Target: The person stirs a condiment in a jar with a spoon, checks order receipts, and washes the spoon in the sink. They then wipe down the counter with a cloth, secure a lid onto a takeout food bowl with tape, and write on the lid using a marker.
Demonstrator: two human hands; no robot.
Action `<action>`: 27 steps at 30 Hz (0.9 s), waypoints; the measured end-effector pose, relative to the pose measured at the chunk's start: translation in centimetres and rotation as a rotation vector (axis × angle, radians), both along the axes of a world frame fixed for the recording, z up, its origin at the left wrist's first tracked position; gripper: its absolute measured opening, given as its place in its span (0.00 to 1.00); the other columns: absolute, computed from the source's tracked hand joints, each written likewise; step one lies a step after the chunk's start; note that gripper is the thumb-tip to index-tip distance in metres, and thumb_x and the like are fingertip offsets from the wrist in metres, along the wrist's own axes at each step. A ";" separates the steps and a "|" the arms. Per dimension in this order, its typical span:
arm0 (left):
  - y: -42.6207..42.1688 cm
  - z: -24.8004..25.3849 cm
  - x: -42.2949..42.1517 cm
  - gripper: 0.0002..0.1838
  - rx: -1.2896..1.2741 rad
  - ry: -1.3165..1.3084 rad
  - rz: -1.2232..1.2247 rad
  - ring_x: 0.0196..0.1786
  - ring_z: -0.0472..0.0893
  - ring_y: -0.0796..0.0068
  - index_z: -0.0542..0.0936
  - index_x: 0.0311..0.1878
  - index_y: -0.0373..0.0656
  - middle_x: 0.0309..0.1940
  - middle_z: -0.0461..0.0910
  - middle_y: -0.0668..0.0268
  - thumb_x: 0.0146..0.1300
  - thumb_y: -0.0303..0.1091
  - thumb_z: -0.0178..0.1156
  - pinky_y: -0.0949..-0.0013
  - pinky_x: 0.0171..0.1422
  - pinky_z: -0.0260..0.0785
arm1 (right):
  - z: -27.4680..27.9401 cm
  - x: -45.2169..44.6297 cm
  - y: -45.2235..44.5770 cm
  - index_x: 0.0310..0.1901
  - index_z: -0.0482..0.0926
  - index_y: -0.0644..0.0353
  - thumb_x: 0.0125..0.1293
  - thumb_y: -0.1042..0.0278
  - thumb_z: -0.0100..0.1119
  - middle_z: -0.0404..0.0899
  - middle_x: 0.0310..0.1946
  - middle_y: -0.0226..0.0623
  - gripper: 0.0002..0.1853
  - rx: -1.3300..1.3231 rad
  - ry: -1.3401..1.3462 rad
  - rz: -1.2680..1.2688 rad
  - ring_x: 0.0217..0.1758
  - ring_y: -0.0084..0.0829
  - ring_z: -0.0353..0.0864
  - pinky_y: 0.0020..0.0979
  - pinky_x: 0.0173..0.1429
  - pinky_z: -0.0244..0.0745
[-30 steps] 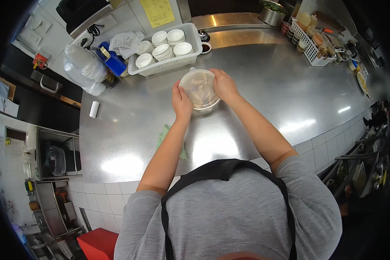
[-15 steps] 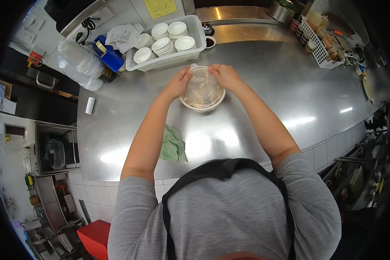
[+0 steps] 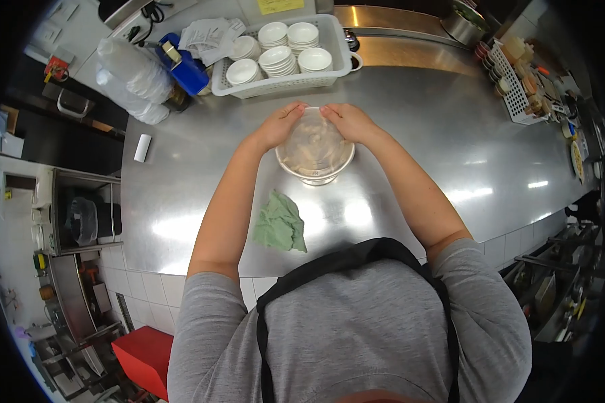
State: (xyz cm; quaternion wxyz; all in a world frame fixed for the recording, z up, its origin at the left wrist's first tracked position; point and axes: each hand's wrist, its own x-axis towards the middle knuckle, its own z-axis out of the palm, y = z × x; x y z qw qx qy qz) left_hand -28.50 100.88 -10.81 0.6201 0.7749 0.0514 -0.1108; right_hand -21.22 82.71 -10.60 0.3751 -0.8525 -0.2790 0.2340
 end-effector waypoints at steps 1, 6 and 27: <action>0.6 0.3 -0.7 0.16 0.028 0.028 0.019 0.46 0.71 0.81 0.73 0.51 0.43 0.43 0.75 0.70 0.69 0.42 0.43 0.77 0.53 0.63 | 0.2 -0.5 0.7 0.44 0.78 0.55 0.67 0.51 0.40 0.79 0.37 0.44 0.20 -0.009 0.033 0.015 0.43 0.43 0.77 0.37 0.50 0.69; 2.5 -1.6 -4.1 0.17 -0.032 -0.039 0.106 0.47 0.71 0.79 0.73 0.50 0.43 0.43 0.74 0.68 0.68 0.44 0.42 0.76 0.54 0.62 | 0.1 -3.5 3.2 0.42 0.77 0.55 0.66 0.53 0.41 0.77 0.37 0.43 0.18 0.028 -0.274 0.065 0.44 0.43 0.75 0.39 0.48 0.68; 17.5 6.0 -2.3 0.18 -0.653 -0.221 0.887 0.54 0.70 0.68 0.67 0.56 0.40 0.49 0.73 0.63 0.68 0.39 0.41 0.59 0.57 0.61 | 6.2 4.9 35.8 0.38 0.79 0.64 0.58 0.58 0.59 0.79 0.37 0.36 0.15 0.359 0.148 0.029 0.31 0.25 0.75 0.28 0.35 0.69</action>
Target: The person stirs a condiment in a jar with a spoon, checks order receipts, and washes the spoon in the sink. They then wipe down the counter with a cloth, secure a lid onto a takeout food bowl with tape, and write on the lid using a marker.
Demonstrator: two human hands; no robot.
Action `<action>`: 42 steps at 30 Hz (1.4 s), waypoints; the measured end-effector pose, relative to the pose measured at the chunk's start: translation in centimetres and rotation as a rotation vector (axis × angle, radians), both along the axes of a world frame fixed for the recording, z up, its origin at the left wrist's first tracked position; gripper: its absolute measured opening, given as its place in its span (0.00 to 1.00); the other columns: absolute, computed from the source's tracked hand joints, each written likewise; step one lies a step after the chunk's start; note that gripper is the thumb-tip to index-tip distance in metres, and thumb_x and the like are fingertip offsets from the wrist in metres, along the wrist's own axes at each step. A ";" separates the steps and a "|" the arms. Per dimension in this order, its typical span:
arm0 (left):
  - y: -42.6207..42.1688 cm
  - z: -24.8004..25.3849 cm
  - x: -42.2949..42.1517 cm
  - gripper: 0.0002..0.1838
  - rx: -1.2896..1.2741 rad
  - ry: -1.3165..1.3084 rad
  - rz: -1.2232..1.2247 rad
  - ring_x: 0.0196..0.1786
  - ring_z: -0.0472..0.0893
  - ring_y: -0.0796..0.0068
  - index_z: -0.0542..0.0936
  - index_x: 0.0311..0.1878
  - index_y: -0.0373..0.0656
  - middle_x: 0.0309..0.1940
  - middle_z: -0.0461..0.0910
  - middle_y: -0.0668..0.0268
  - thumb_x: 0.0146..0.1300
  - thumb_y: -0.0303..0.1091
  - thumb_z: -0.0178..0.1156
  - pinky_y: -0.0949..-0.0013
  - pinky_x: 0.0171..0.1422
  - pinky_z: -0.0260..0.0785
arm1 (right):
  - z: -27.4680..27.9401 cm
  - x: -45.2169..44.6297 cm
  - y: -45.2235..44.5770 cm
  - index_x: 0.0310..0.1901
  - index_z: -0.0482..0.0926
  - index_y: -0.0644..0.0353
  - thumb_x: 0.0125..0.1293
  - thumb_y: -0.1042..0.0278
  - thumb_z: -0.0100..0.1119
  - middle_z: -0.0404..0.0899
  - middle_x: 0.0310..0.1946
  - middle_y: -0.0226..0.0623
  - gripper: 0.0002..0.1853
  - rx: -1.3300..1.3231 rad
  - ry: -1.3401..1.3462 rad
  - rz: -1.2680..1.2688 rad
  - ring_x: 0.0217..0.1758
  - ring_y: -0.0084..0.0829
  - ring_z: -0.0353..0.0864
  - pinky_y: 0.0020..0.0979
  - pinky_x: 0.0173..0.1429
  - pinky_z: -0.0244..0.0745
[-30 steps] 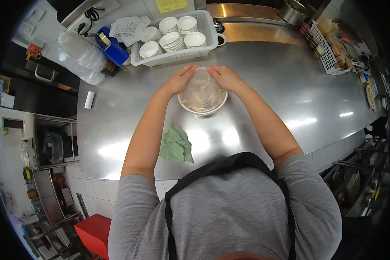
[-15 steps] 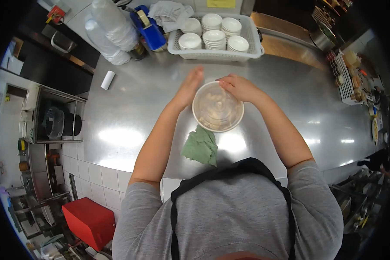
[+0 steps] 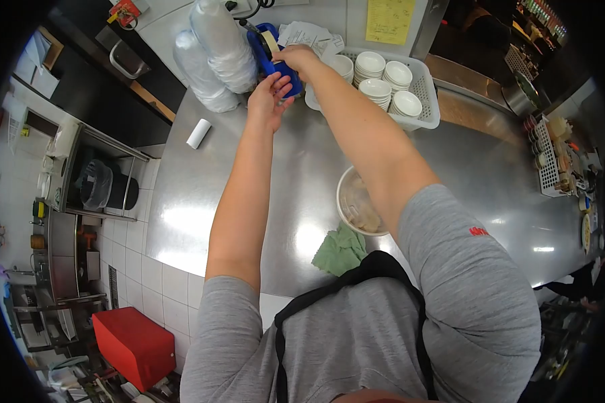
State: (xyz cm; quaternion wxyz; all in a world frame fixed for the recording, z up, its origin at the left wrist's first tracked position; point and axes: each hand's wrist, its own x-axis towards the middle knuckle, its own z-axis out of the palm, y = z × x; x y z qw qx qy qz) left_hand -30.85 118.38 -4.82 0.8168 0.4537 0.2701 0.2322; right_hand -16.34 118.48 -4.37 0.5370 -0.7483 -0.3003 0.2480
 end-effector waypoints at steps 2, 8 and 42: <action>0.3 0.1 0.4 0.19 0.029 0.001 -0.025 0.56 0.69 0.68 0.67 0.56 0.40 0.51 0.73 0.63 0.69 0.41 0.40 0.59 0.58 0.60 | 0.7 -1.8 -1.8 0.36 0.79 0.65 0.58 0.60 0.59 0.79 0.35 0.36 0.14 0.157 -0.016 -0.042 0.32 0.24 0.75 0.28 0.35 0.69; 1.0 0.1 1.5 0.26 0.066 -0.017 -0.070 0.52 0.71 0.71 0.70 0.54 0.41 0.49 0.74 0.65 0.66 0.54 0.40 0.60 0.56 0.55 | 4.2 -14.2 -18.7 0.27 0.79 0.62 0.59 0.61 0.59 0.69 0.27 0.30 0.12 0.444 -0.241 0.062 0.29 0.19 0.65 0.21 0.35 0.61; -14.8 -10.9 -6.6 0.15 0.111 0.131 -0.223 0.36 0.77 0.79 0.71 0.51 0.39 0.35 0.78 0.67 0.62 0.30 0.55 0.77 0.39 0.71 | -12.4 -11.5 -39.1 0.34 0.79 0.61 0.54 0.64 0.64 0.69 0.31 0.29 0.10 0.017 0.072 0.133 0.34 0.24 0.68 0.25 0.40 0.65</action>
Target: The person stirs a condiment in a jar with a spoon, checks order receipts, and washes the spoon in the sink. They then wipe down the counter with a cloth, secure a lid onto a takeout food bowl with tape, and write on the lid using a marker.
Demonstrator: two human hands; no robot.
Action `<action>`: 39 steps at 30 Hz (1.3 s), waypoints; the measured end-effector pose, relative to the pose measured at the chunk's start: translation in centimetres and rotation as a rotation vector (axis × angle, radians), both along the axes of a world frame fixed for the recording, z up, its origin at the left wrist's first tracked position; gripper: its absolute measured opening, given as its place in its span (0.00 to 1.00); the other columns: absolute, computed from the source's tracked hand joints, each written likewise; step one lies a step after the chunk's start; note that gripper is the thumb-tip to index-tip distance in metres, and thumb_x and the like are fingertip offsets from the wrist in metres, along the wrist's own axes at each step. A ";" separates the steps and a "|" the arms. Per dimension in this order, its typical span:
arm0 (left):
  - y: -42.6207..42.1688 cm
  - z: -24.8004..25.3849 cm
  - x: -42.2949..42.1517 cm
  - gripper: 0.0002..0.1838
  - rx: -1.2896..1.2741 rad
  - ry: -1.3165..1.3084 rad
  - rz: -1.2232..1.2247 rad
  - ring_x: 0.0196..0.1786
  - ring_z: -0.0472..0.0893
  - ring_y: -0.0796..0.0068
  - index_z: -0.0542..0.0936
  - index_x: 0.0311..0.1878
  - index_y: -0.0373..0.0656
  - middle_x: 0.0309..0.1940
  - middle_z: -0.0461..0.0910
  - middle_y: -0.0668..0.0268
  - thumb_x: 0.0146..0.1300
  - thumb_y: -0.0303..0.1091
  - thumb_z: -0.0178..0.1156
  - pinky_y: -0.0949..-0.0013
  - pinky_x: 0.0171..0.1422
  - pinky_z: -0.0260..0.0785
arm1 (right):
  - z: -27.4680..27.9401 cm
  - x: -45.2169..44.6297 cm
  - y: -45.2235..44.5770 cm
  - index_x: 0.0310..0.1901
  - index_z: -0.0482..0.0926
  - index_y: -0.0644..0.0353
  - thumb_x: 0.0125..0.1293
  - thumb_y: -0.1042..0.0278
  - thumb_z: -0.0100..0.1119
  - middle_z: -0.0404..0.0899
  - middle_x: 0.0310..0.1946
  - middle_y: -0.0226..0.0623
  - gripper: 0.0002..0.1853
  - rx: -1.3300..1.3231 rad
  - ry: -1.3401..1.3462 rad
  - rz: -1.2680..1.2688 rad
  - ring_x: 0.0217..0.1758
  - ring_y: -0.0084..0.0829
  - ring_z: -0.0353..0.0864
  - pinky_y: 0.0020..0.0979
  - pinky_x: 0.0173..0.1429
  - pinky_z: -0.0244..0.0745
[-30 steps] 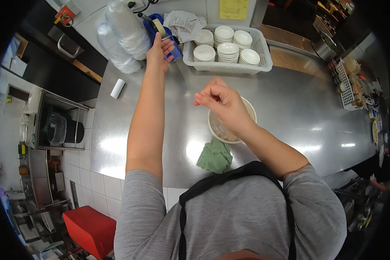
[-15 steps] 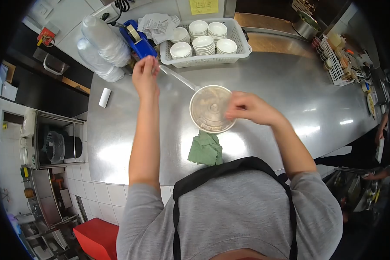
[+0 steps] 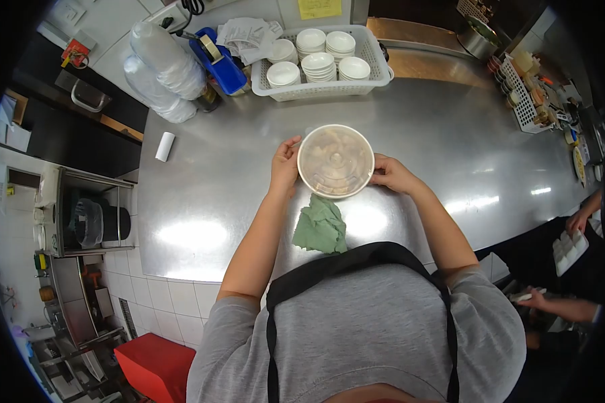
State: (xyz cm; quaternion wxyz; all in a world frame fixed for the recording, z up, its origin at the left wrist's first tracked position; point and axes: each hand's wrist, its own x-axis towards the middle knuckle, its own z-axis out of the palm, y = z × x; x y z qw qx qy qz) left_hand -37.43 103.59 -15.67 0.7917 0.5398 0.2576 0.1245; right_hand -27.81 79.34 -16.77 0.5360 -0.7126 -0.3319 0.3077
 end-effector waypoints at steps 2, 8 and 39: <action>-0.1 0.0 0.1 0.16 -0.049 -0.005 -0.030 0.37 0.78 0.78 0.69 0.53 0.40 0.37 0.77 0.66 0.62 0.31 0.54 0.76 0.40 0.72 | 0.4 0.9 0.5 0.38 0.79 0.60 0.49 0.62 0.67 0.71 0.32 0.31 0.15 -0.069 -0.187 0.090 0.34 0.27 0.71 0.27 0.42 0.68; -0.3 -0.1 1.7 0.11 -0.167 0.060 -0.169 0.40 0.78 0.75 0.72 0.48 0.40 0.38 0.77 0.64 0.64 0.32 0.51 0.74 0.44 0.73 | 1.9 1.7 0.9 0.39 0.79 0.58 0.45 0.60 0.68 0.72 0.33 0.32 0.19 -0.259 -0.495 0.018 0.33 0.31 0.74 0.30 0.39 0.71; 1.3 16.7 0.1 0.19 1.247 -0.637 0.248 0.61 0.57 0.63 0.73 0.56 0.37 0.58 0.55 0.55 0.68 0.38 0.43 0.65 0.65 0.49 | 14.4 -6.8 2.9 0.46 0.74 0.58 0.52 0.72 0.65 0.70 0.30 0.30 0.18 0.327 -0.500 -0.509 0.26 0.19 0.66 0.19 0.31 0.65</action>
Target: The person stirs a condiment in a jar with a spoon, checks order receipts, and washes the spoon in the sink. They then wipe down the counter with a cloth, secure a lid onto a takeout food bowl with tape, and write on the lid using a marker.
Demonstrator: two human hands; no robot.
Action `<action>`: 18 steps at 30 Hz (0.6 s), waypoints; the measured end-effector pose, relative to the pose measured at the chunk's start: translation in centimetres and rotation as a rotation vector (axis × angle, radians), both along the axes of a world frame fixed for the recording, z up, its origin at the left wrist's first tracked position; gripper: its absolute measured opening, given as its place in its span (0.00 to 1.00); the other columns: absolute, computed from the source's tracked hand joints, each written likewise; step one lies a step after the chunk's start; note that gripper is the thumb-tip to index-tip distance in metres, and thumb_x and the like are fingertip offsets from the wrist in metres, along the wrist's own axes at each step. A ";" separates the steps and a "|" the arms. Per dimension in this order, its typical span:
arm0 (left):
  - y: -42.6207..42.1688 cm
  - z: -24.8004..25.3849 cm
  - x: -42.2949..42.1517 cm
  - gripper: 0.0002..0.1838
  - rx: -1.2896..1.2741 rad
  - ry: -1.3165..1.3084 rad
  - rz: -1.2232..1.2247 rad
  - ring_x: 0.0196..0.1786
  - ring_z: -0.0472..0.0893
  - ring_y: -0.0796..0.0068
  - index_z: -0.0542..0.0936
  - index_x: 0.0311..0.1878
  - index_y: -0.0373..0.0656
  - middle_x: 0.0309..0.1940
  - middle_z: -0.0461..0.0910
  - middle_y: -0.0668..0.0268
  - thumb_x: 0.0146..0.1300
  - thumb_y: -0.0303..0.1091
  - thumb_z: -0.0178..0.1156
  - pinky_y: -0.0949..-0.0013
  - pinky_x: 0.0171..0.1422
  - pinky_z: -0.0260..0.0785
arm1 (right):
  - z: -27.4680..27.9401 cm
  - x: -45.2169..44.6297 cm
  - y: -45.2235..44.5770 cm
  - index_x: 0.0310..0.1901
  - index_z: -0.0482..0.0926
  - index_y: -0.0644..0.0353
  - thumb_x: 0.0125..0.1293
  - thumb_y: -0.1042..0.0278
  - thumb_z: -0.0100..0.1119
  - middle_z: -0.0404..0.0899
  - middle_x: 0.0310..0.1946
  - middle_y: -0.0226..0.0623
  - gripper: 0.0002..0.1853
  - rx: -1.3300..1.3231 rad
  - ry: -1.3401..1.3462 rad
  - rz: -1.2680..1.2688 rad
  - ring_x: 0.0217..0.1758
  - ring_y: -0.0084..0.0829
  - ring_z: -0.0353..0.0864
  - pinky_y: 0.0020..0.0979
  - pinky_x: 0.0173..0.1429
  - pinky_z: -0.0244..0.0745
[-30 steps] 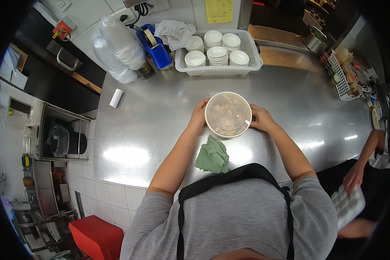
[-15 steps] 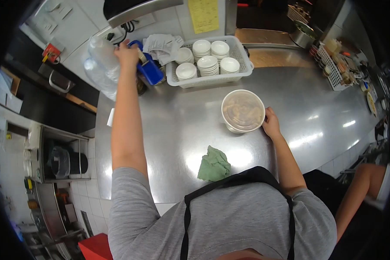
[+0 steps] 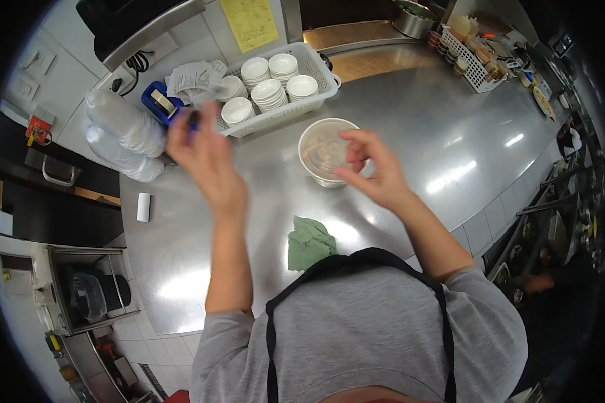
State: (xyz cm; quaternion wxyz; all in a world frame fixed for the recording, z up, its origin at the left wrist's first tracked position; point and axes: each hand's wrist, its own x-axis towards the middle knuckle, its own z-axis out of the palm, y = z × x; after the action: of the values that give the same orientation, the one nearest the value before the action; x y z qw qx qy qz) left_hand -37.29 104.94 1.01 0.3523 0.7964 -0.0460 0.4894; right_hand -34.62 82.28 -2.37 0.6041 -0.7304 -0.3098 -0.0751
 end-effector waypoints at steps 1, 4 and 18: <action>-2.2 -0.4 -1.9 0.19 -0.011 0.062 -0.108 0.61 0.57 0.65 0.73 0.55 0.39 0.57 0.56 0.57 0.68 0.39 0.43 0.65 0.65 0.49 | 0.4 -0.5 0.7 0.48 0.73 0.57 0.51 0.72 0.65 0.71 0.32 0.30 0.21 0.005 0.030 0.061 0.27 0.20 0.67 0.19 0.31 0.65; -7.1 -1.6 -5.6 0.18 0.100 0.246 -0.472 0.61 0.61 0.61 0.74 0.53 0.37 0.56 0.62 0.56 0.63 0.37 0.49 0.63 0.64 0.52 | 1.6 -1.5 1.2 0.46 0.74 0.57 0.52 0.72 0.65 0.73 0.32 0.30 0.18 -0.178 0.000 0.132 0.28 0.19 0.68 0.20 0.32 0.67; -11.7 -1.1 -5.0 0.17 -0.114 0.661 -0.589 0.30 0.70 0.70 0.68 0.33 0.39 0.24 0.69 0.65 0.67 0.46 0.45 0.68 0.44 0.60 | 3.7 0.4 -3.5 0.32 0.72 0.59 0.62 0.64 0.56 0.72 0.24 0.25 0.08 0.253 0.516 0.435 0.22 0.13 0.67 0.16 0.24 0.61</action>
State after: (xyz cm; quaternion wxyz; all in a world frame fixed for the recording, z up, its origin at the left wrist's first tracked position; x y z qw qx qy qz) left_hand -42.26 93.19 -0.09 0.5155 0.8425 -0.1287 0.0891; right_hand -34.26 78.79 1.34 0.7500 -0.5617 -0.2833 0.2042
